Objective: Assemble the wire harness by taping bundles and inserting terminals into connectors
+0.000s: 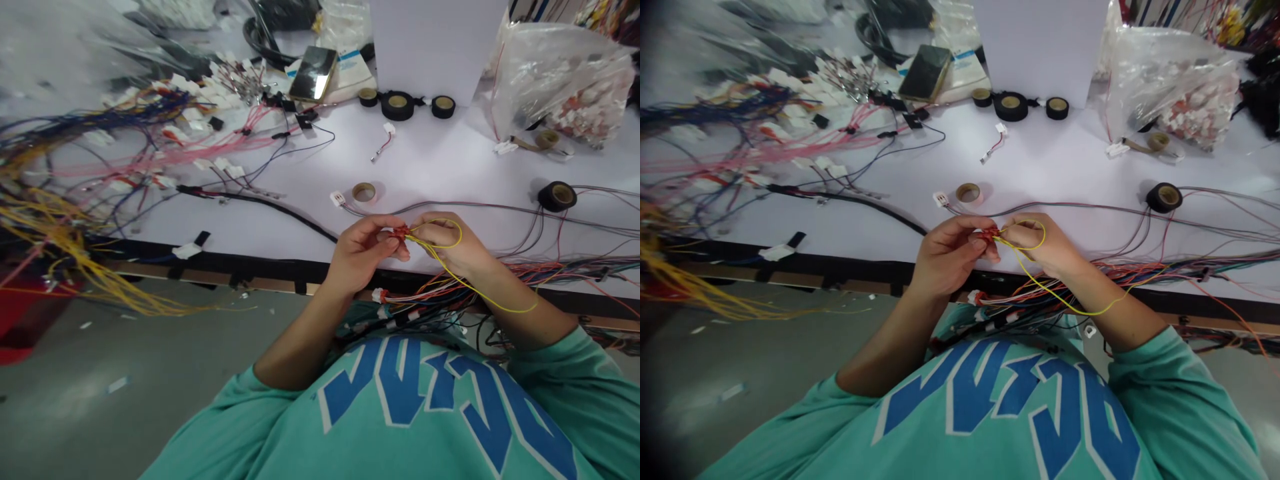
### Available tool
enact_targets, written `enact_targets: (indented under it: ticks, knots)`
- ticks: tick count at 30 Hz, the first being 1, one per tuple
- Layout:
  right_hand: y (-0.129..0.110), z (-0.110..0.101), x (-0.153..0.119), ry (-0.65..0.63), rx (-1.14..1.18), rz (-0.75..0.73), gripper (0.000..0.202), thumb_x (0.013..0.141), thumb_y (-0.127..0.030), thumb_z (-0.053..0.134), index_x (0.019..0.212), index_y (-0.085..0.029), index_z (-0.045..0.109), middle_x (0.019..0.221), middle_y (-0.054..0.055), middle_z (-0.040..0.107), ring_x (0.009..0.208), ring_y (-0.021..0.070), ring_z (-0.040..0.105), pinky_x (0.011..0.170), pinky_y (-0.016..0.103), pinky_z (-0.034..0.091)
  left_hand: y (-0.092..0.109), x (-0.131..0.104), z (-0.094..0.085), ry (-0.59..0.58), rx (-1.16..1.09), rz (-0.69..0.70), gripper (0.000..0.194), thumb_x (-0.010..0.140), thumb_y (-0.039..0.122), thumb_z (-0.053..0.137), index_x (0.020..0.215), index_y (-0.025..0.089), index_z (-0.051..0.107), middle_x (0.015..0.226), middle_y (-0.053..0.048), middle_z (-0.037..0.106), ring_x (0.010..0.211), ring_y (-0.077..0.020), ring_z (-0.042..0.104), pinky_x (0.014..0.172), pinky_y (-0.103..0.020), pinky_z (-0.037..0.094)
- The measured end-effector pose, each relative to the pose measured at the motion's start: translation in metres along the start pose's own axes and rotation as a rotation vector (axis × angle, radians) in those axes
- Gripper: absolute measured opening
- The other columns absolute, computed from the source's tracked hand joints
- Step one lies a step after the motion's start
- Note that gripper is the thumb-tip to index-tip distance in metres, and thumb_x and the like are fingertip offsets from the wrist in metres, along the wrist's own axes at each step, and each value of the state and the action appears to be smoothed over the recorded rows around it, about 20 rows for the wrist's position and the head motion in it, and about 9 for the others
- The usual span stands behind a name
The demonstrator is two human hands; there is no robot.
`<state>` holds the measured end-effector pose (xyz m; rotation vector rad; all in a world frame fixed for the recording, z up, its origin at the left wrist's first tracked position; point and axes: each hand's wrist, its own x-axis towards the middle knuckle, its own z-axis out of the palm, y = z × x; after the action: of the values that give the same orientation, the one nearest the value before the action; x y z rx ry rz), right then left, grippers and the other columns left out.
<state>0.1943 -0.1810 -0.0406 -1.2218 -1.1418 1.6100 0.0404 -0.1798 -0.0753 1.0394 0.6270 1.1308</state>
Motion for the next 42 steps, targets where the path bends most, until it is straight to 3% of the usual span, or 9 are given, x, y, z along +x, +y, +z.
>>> enact_targets:
  ticks: [6,15,19,37,42]
  knots:
    - [-0.003,0.001,0.001,0.006,0.034,0.133,0.017,0.065,-0.011,0.049,0.050,-0.018,0.046,0.037,-0.009,0.032,0.035,0.0030,0.025,0.037,0.021,0.013,-0.002,0.000,-0.001,-0.016,0.014,0.083,0.019,0.066,0.025,0.081,0.081,0.019,0.071,0.087,-0.001,0.072,0.052,-0.0085,0.066,0.051,-0.019,0.057]
    - [-0.004,0.002,0.002,0.014,0.041,0.174,0.021,0.065,-0.010,0.048,0.046,-0.018,0.042,0.036,-0.010,0.029,0.034,0.0026,0.022,0.036,0.021,0.013,-0.005,-0.002,-0.005,-0.029,0.204,0.227,0.012,0.071,0.022,0.077,0.083,0.023,0.075,0.096,-0.003,0.073,0.056,-0.0084,0.067,0.058,-0.021,0.058]
    - [-0.007,0.004,-0.001,0.026,0.002,0.132,0.020,0.062,-0.010,0.048,0.044,-0.017,0.043,0.036,-0.010,0.032,0.035,0.0018,0.023,0.038,0.020,0.013,-0.006,-0.004,-0.006,-0.030,0.310,0.264,0.013,0.071,0.021,0.077,0.083,0.024,0.076,0.095,-0.004,0.073,0.070,-0.0115,0.069,0.062,-0.021,0.058]
    - [-0.004,0.003,0.000,-0.011,-0.025,0.133,0.023,0.066,-0.010,0.047,0.045,-0.017,0.041,0.036,-0.009,0.031,0.036,0.0024,0.022,0.038,0.021,0.012,-0.003,-0.006,0.001,-0.021,0.207,0.197,0.015,0.069,0.021,0.078,0.081,0.018,0.070,0.088,-0.003,0.072,0.065,-0.0089,0.067,0.063,-0.020,0.058]
    - [-0.005,-0.011,0.003,-0.089,-0.212,0.065,0.015,0.072,-0.017,0.054,0.057,-0.016,0.053,0.046,-0.007,0.043,0.044,0.0051,0.034,0.043,0.020,0.025,0.003,-0.003,-0.006,0.035,0.302,0.141,0.017,0.065,0.023,0.080,0.077,0.017,0.070,0.088,-0.004,0.071,0.064,-0.0112,0.066,0.063,-0.025,0.059]
